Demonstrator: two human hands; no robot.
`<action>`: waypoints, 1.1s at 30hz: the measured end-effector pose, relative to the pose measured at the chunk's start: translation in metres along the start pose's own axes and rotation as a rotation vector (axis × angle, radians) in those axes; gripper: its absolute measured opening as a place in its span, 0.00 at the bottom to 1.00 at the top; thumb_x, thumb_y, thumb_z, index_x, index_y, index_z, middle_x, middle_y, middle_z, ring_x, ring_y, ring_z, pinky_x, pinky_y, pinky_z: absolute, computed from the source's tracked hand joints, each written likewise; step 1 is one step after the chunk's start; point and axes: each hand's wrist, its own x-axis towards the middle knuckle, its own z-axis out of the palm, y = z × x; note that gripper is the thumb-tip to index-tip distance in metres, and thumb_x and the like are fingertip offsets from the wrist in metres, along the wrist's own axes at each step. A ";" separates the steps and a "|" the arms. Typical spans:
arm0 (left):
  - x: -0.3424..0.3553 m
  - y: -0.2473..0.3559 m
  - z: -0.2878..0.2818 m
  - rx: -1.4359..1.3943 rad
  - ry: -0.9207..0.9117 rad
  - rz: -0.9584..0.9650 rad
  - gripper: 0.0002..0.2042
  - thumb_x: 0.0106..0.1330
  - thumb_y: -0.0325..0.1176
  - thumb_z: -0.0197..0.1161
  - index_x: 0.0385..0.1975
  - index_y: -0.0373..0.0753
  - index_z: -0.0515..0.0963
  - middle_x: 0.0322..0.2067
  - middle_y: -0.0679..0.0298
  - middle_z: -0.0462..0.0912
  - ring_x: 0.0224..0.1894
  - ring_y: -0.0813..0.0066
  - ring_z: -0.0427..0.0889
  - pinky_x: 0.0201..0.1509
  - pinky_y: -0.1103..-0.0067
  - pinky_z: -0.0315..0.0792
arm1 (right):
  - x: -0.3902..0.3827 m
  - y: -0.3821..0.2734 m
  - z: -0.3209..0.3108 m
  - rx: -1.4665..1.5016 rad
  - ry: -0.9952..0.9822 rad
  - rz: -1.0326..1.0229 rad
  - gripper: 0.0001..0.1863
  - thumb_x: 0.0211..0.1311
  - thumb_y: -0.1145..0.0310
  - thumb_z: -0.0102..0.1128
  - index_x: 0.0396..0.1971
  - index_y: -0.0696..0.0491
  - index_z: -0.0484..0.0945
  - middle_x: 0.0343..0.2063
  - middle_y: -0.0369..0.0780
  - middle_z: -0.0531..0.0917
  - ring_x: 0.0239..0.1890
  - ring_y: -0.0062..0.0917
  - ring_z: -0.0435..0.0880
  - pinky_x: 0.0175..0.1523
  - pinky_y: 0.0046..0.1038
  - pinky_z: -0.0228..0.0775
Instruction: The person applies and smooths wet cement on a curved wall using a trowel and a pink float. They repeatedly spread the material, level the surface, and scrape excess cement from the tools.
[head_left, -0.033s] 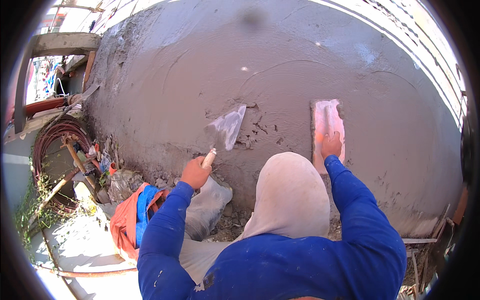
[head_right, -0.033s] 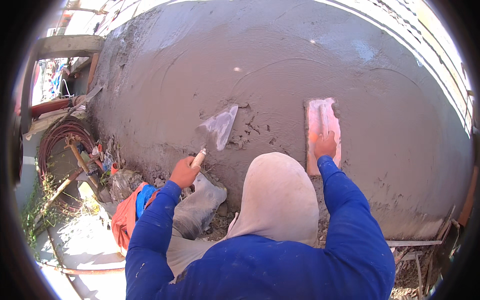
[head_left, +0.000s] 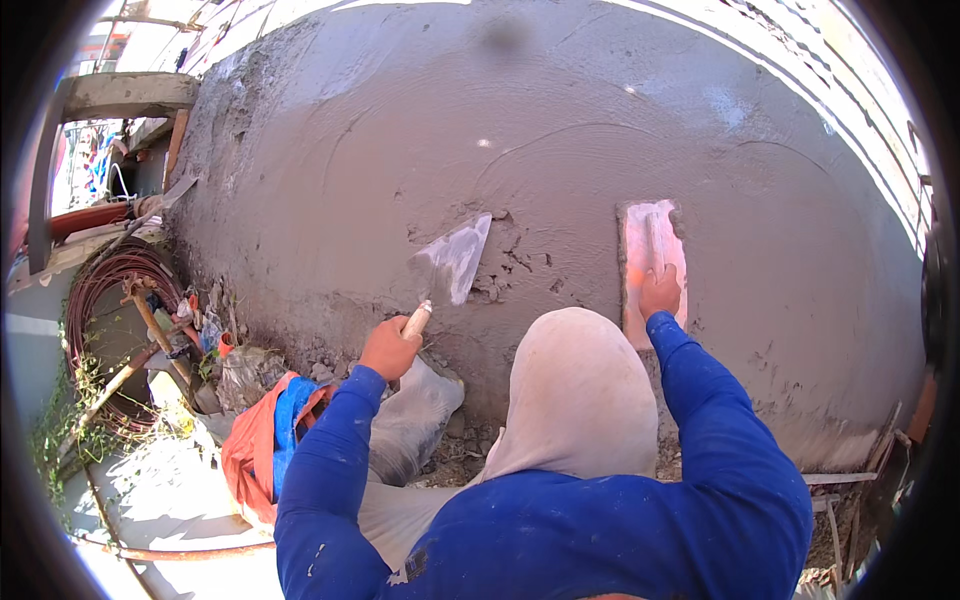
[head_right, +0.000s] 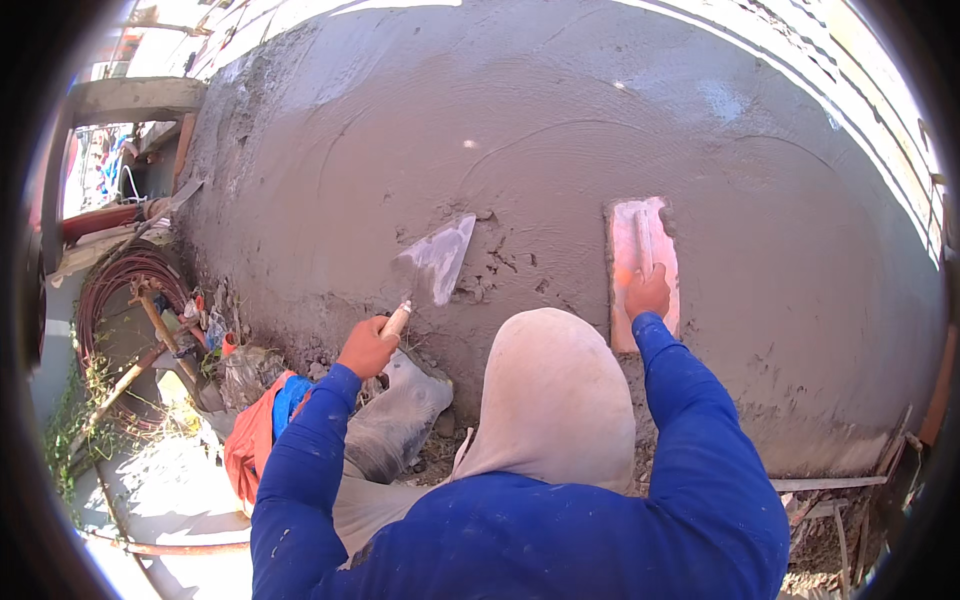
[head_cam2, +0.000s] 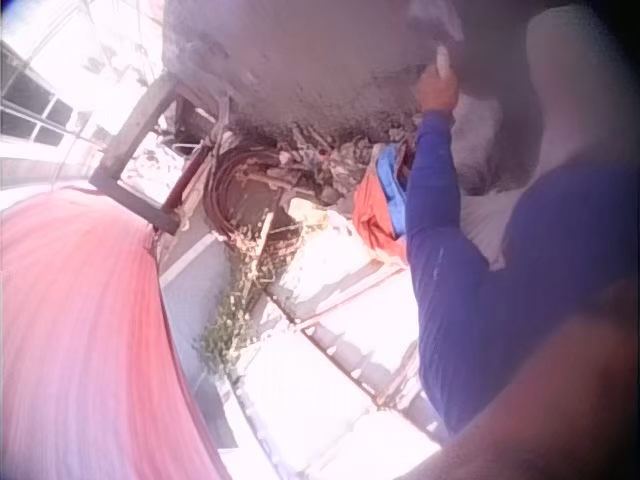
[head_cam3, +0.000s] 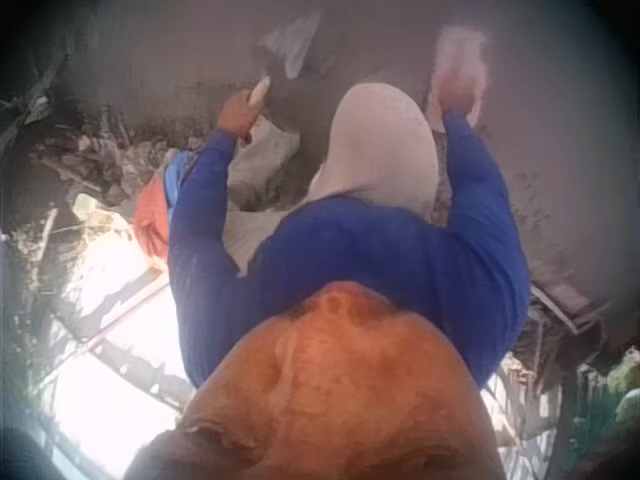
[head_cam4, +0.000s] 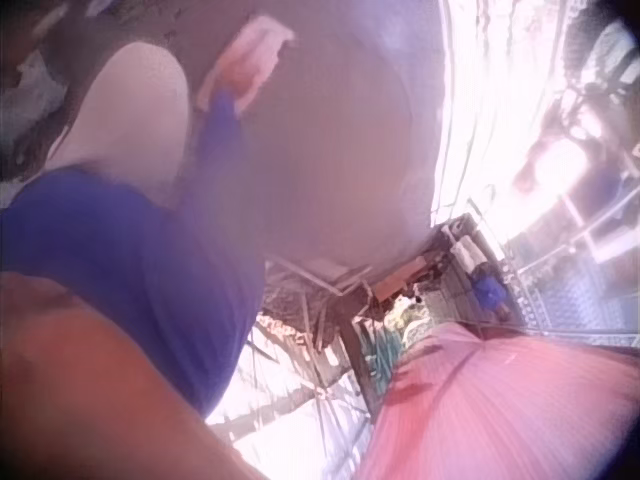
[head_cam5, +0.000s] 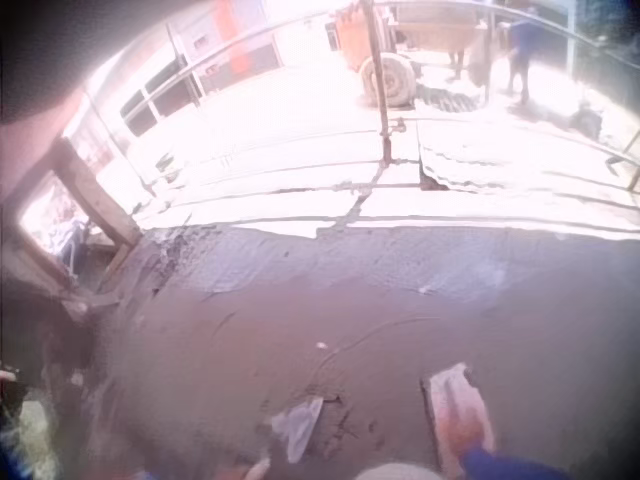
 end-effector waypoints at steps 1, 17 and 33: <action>0.003 0.003 -0.002 -0.013 -0.009 0.002 0.16 0.63 0.39 0.62 0.42 0.32 0.83 0.35 0.42 0.87 0.40 0.42 0.87 0.49 0.57 0.78 | -0.003 0.001 0.002 -0.014 -0.002 -0.011 0.19 0.69 0.56 0.62 0.52 0.53 0.76 0.42 0.58 0.88 0.46 0.59 0.87 0.52 0.57 0.76; 0.003 0.047 -0.006 -0.209 -0.136 -0.137 0.13 0.65 0.36 0.59 0.36 0.31 0.82 0.24 0.60 0.85 0.22 0.72 0.83 0.31 0.71 0.77 | 0.000 -0.005 -0.002 0.004 0.012 -0.021 0.17 0.68 0.58 0.62 0.48 0.53 0.75 0.40 0.57 0.88 0.45 0.59 0.87 0.50 0.57 0.77; -0.008 0.063 -0.001 -0.344 -0.039 -0.096 0.13 0.67 0.30 0.58 0.45 0.29 0.82 0.24 0.62 0.83 0.22 0.76 0.81 0.28 0.75 0.74 | -0.002 -0.013 -0.010 0.002 -0.027 0.005 0.18 0.67 0.58 0.63 0.49 0.53 0.74 0.41 0.57 0.88 0.46 0.58 0.87 0.50 0.58 0.76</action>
